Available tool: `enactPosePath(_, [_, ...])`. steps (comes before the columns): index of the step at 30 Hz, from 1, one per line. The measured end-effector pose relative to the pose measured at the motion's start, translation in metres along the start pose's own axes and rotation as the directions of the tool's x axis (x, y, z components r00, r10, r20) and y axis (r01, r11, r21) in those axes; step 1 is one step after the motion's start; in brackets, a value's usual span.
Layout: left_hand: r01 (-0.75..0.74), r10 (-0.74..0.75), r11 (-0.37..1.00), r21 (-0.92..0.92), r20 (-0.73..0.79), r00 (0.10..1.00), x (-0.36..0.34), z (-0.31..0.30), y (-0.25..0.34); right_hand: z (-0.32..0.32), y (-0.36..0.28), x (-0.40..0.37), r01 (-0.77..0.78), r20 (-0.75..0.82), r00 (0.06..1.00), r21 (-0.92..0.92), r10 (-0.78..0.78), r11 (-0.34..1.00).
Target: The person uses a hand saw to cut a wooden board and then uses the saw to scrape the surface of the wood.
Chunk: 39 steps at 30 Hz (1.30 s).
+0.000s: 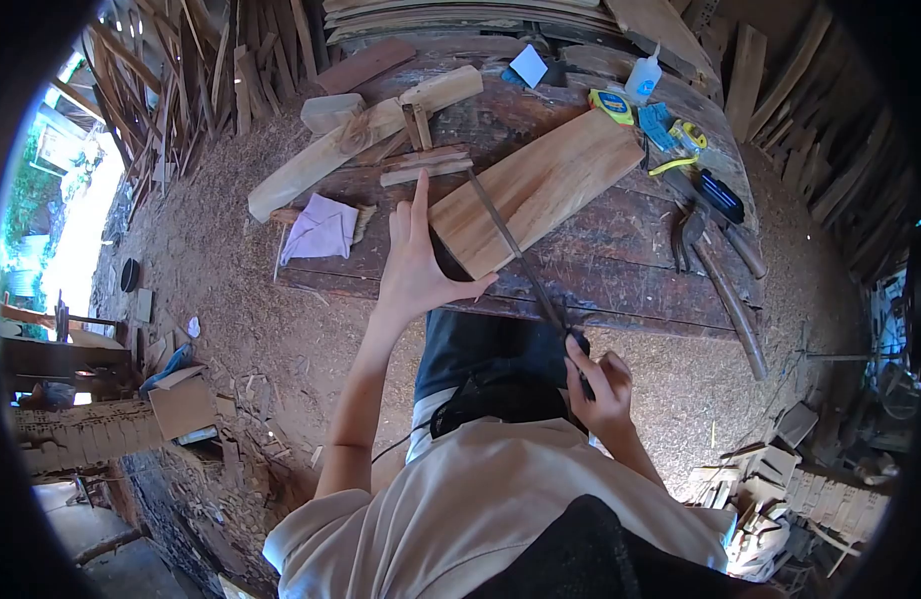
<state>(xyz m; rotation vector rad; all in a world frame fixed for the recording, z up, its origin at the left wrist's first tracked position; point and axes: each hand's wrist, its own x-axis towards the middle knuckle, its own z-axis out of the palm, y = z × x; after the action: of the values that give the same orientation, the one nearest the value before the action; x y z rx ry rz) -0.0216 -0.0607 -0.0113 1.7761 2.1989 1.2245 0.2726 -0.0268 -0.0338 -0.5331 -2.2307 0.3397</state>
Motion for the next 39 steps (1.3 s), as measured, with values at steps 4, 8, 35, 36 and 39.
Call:
enactPosePath(4, [-0.028,0.028,1.000,-0.002,0.007,1.000,0.001,0.001,0.000,-0.004,-0.003,-0.007,0.001,0.018,1.000,-0.003,-0.001,1.000])
enactPosePath(8, [-0.022,0.022,1.000,0.018,0.020,1.000,0.000,0.000,-0.001,0.015,-0.003,0.013,-0.033,0.025,0.999,0.028,0.033,0.999])
enactPosePath(35, [-0.020,0.019,0.999,0.025,0.022,1.000,0.001,0.001,-0.001,0.004,-0.005,0.003,-0.051,0.036,0.998,0.003,0.051,0.999])
enactPosePath(36, [-0.016,0.016,0.999,0.027,0.022,1.000,0.001,0.001,0.000,0.011,-0.004,0.011,-0.052,0.013,0.999,0.044,0.051,0.998])
enactPosePath(39, [-0.008,0.007,1.000,0.022,0.011,1.000,0.001,0.001,0.002,0.014,-0.001,0.018,-0.048,0.031,0.998,0.033,0.047,0.998])
